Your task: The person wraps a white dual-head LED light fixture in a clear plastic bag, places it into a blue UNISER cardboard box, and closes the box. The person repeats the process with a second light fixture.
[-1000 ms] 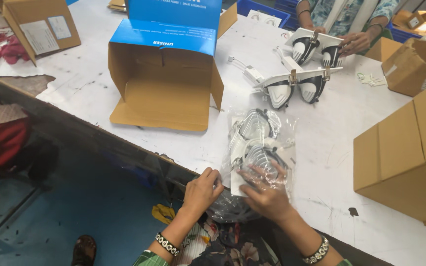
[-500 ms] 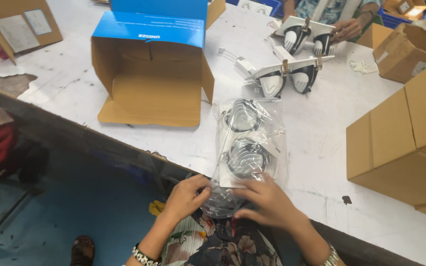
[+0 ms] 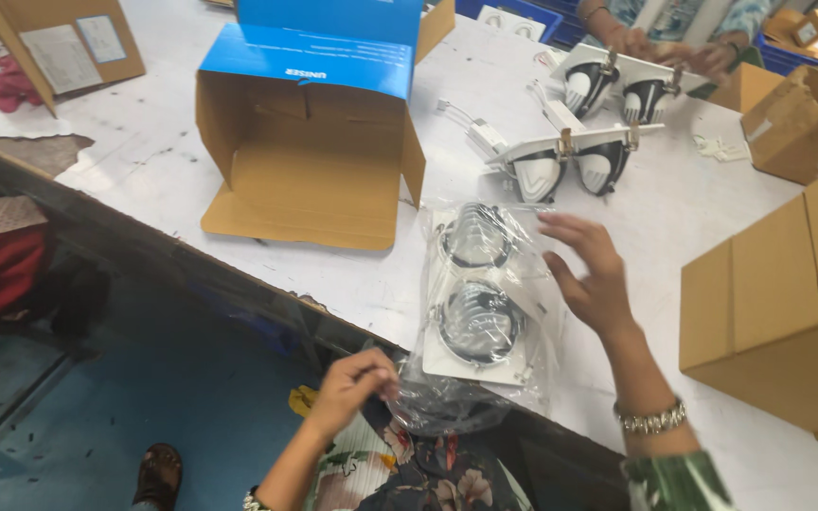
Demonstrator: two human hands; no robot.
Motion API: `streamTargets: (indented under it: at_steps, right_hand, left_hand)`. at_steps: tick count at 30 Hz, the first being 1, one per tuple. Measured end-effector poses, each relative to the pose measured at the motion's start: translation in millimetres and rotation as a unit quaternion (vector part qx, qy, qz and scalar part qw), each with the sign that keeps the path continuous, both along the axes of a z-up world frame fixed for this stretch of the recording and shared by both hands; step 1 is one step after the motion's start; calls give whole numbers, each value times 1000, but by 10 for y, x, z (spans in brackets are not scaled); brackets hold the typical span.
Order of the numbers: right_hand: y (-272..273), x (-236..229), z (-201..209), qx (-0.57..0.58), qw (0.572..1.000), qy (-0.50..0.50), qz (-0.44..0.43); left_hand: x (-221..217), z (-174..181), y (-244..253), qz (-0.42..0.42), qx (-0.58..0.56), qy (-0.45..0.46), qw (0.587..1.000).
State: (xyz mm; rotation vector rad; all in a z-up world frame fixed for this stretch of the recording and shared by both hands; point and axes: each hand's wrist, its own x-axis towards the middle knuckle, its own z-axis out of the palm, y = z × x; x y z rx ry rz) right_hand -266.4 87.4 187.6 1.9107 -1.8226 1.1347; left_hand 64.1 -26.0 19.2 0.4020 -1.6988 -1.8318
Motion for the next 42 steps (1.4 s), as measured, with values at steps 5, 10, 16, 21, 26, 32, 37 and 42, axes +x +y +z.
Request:
streamTargets:
  at_steps: [5,10,16,21,26,32,37,42]
  right_hand:
    - [-739,14,93,189,939,280,71]
    - [-970,63,-184,347,904,215,128]
    - [-514,114,-590,217,973,45,62]
    - [112,229,-939,135,983,-53,-113]
    - [468,177,-1118,106,958,-75,-257]
    - [669,-59,-1162,98,947,-85,-293]
    - [771,-287,-922,151,957,-54,-241]
    - [882,-431,-397,249,967,-2,-56]
  left_hand:
    - [137,129,-447,101,27,-4,994]
    - [-609,369,-1159,98,7,-66,993]
    - [-1762,763,-2461,113,217,125,962]
    - [-2240,1004,-3294,250,238,173,923]
    - [-2329,998,-3903,439,169,201,859]
    - [-1589,847,-4045,334,167,223,901]
    - [-678,1246,-3856,263,78,126,953]
    - [-41,2292,-3078,170,-128,-160,964]
